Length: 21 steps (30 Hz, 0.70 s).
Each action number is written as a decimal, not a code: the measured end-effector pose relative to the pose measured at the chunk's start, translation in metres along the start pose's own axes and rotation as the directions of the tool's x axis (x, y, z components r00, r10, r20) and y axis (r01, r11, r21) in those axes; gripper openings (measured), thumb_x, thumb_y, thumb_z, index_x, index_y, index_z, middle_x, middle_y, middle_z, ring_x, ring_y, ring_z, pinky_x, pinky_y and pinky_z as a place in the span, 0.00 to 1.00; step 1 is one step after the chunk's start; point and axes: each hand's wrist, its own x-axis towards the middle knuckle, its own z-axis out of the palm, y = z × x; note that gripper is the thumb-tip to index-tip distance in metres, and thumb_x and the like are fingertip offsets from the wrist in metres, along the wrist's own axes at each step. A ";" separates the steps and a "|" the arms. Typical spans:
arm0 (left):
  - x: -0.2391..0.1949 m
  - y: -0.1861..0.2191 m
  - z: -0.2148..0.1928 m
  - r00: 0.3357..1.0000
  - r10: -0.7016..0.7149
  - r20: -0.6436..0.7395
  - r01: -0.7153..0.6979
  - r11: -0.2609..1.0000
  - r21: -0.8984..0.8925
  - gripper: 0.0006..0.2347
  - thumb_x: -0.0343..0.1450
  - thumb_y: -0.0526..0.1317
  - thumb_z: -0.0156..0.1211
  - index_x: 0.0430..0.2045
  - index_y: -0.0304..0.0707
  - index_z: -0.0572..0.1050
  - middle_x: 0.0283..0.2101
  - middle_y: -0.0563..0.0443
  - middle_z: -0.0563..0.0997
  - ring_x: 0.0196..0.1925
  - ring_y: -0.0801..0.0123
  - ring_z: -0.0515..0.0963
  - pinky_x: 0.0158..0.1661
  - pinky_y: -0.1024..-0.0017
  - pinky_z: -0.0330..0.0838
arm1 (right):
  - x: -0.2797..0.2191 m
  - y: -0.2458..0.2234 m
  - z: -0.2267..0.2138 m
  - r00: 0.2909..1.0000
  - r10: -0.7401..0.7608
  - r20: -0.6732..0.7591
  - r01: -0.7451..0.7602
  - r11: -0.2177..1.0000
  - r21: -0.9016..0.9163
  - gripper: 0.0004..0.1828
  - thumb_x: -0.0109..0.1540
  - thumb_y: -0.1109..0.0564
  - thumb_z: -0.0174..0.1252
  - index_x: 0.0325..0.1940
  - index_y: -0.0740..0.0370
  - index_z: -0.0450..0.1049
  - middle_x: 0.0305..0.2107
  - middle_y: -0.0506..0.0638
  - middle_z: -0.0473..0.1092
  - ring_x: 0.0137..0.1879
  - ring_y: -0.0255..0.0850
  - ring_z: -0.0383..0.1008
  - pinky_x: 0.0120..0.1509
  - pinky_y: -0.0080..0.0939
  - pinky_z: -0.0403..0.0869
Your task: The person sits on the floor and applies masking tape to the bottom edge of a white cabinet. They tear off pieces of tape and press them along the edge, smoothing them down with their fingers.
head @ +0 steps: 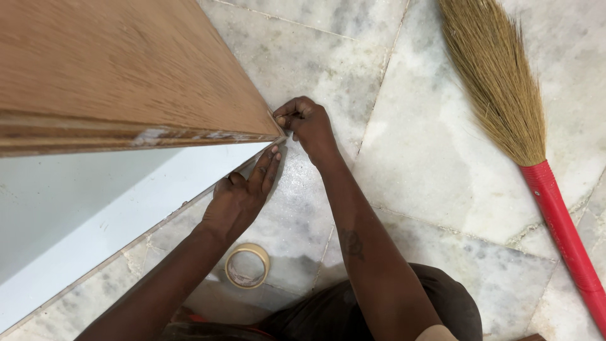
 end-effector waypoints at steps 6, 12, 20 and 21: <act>0.002 0.001 0.001 0.999 -0.030 -0.024 0.029 0.999 -0.044 0.32 0.71 0.37 0.50 0.73 0.31 0.48 0.76 0.35 0.51 0.25 0.68 0.79 0.26 0.73 0.77 | 0.005 0.013 0.005 0.999 0.030 -0.029 -0.027 0.995 0.091 0.07 0.61 0.69 0.61 0.41 0.65 0.81 0.31 0.50 0.79 0.30 0.30 0.70 0.32 0.30 0.68; 0.003 0.002 0.000 0.998 -0.052 -0.021 0.051 0.998 -0.022 0.32 0.71 0.35 0.51 0.74 0.33 0.49 0.76 0.38 0.54 0.21 0.72 0.76 0.24 0.72 0.77 | -0.011 -0.001 0.027 0.979 -0.018 -0.201 0.046 0.990 0.132 0.31 0.62 0.66 0.60 0.70 0.60 0.66 0.37 0.56 0.75 0.37 0.34 0.74 0.43 0.34 0.76; 0.002 0.010 0.013 0.989 -0.117 -0.089 0.111 0.992 -0.064 0.31 0.71 0.36 0.51 0.73 0.37 0.51 0.75 0.43 0.57 0.22 0.69 0.77 0.25 0.71 0.78 | -0.071 0.001 0.018 0.937 -0.164 -0.309 0.221 0.962 0.160 0.24 0.73 0.64 0.48 0.75 0.63 0.58 0.58 0.62 0.74 0.64 0.41 0.76 0.67 0.34 0.73; 0.001 0.010 0.011 0.987 -0.126 -0.095 0.119 0.990 -0.076 0.32 0.70 0.36 0.51 0.73 0.38 0.51 0.75 0.44 0.57 0.22 0.69 0.77 0.26 0.71 0.78 | -0.083 -0.001 0.020 0.950 -0.181 -0.254 0.200 0.978 0.054 0.29 0.68 0.67 0.45 0.75 0.63 0.59 0.60 0.60 0.74 0.63 0.41 0.76 0.64 0.34 0.72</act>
